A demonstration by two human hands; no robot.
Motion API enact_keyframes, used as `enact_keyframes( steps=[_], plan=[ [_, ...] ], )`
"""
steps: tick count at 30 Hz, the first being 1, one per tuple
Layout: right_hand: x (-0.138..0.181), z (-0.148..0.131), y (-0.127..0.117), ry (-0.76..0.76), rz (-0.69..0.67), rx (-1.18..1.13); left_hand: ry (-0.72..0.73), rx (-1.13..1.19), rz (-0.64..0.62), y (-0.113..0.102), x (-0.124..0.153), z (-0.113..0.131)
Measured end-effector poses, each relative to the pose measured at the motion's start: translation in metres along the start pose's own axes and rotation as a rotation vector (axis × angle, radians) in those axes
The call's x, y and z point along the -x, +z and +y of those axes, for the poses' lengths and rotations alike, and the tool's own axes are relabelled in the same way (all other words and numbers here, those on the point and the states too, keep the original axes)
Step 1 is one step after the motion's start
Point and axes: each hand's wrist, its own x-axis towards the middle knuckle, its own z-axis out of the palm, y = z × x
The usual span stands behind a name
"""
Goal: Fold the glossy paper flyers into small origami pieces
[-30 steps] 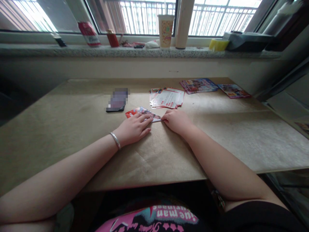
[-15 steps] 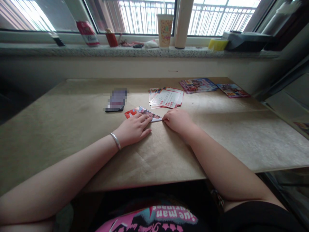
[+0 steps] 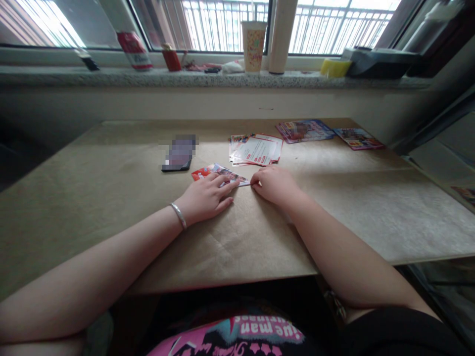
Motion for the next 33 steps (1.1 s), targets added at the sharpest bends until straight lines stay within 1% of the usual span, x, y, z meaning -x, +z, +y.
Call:
enact_keyframes(
  steps=[2, 8, 19, 22, 25, 28, 33],
  plan=[
    [-0.001, 0.001, 0.002, 0.004, 0.013, -0.023, 0.005, -0.009, 0.004, 0.001, 0.0, 0.0],
    [-0.003, 0.009, 0.003, 0.009, -0.01, -0.071, 0.012, -0.005, 0.01, 0.002, 0.0, -0.001],
    [0.0, 0.019, -0.001, 0.018, -0.031, -0.054, 0.007, -0.008, 0.004, 0.0, 0.001, 0.0],
    [0.0, 0.018, -0.002, 0.032, 0.032, -0.065, 0.013, -0.007, 0.01, 0.0, 0.001, 0.0],
    [0.0, 0.012, -0.001, -0.028, 0.064, -0.088, 0.014, -0.012, 0.008, 0.0, 0.001, 0.001],
    [-0.001, 0.008, 0.001, -0.096, 0.034, -0.044, 0.008, -0.016, -0.001, 0.0, 0.0, 0.001],
    [0.001, 0.006, -0.002, -0.03, -0.017, -0.025, 0.009, -0.015, -0.003, 0.0, 0.0, 0.001]
  ],
)
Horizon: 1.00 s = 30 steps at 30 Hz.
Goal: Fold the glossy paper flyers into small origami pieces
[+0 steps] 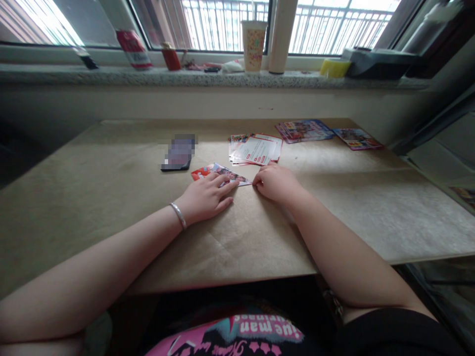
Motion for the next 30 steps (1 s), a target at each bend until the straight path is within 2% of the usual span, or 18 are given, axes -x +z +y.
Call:
enact_keyframes(
  steps=[9, 13, 16, 19, 22, 30],
  plan=[
    [0.002, 0.004, -0.006, 0.02, -0.029, 0.018, -0.001, 0.018, 0.011, 0.0, 0.0, 0.0],
    [0.002, 0.004, -0.003, 0.038, 0.051, 0.022, 0.0, 0.023, 0.01, 0.0, 0.001, -0.001],
    [0.001, -0.001, 0.001, -0.031, 0.157, -0.052, 0.006, 0.016, 0.016, -0.001, 0.001, 0.0],
    [0.0, -0.008, 0.004, -0.133, 0.126, -0.093, 0.01, -0.002, 0.012, 0.0, 0.001, 0.001],
    [-0.001, -0.014, 0.006, -0.152, 0.078, -0.081, 0.009, -0.009, 0.012, 0.002, 0.001, 0.0],
    [-0.004, -0.017, 0.014, -0.219, 0.106, -0.053, 0.043, 0.041, 0.039, 0.004, 0.006, -0.002]
  ],
)
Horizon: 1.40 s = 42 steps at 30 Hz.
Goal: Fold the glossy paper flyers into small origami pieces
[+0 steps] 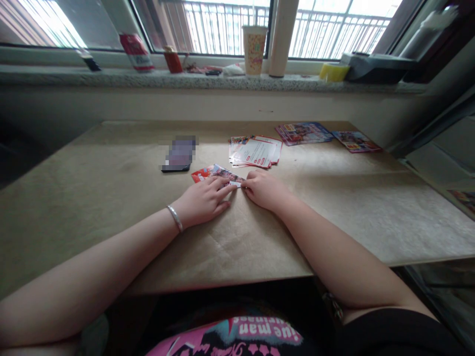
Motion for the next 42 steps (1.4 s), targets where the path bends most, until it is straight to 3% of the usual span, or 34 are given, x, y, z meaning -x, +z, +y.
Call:
enact_keyframes(
  steps=[8, 17, 42],
  plan=[
    [-0.001, 0.001, 0.01, -0.087, 0.052, 0.008, -0.039, 0.036, 0.013, 0.001, 0.004, -0.001],
    [-0.002, -0.004, 0.012, -0.042, 0.069, -0.001, -0.087, 0.04, 0.027, 0.007, 0.005, -0.003],
    [-0.004, -0.007, 0.01, 0.0, 0.069, 0.013, -0.031, 0.098, 0.03, 0.006, -0.001, -0.01]
  ],
)
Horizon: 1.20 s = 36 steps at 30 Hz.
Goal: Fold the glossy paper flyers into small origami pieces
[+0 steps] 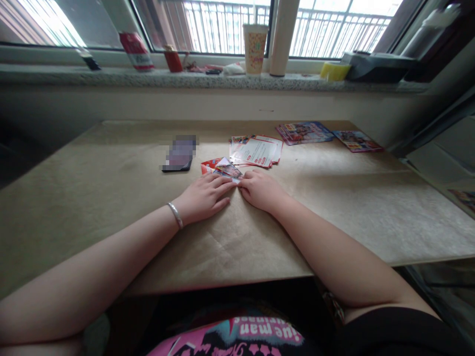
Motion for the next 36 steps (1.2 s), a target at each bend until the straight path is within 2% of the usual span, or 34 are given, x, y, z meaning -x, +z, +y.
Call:
enact_keyframes(
  steps=[6, 17, 30, 36],
  plan=[
    [-0.001, 0.002, 0.001, -0.008, 0.023, -0.021, 0.011, -0.063, 0.03, -0.003, -0.001, 0.0],
    [-0.001, 0.004, 0.001, -0.007, 0.035, -0.062, -0.062, -0.195, -0.014, -0.029, 0.007, -0.003],
    [0.001, 0.004, -0.002, 0.025, 0.007, 0.006, -0.114, -0.264, -0.007, -0.027, 0.01, -0.004],
    [0.001, 0.005, -0.002, 0.03, -0.013, 0.021, -0.216, -0.285, -0.094, -0.034, 0.012, -0.007]
  ],
)
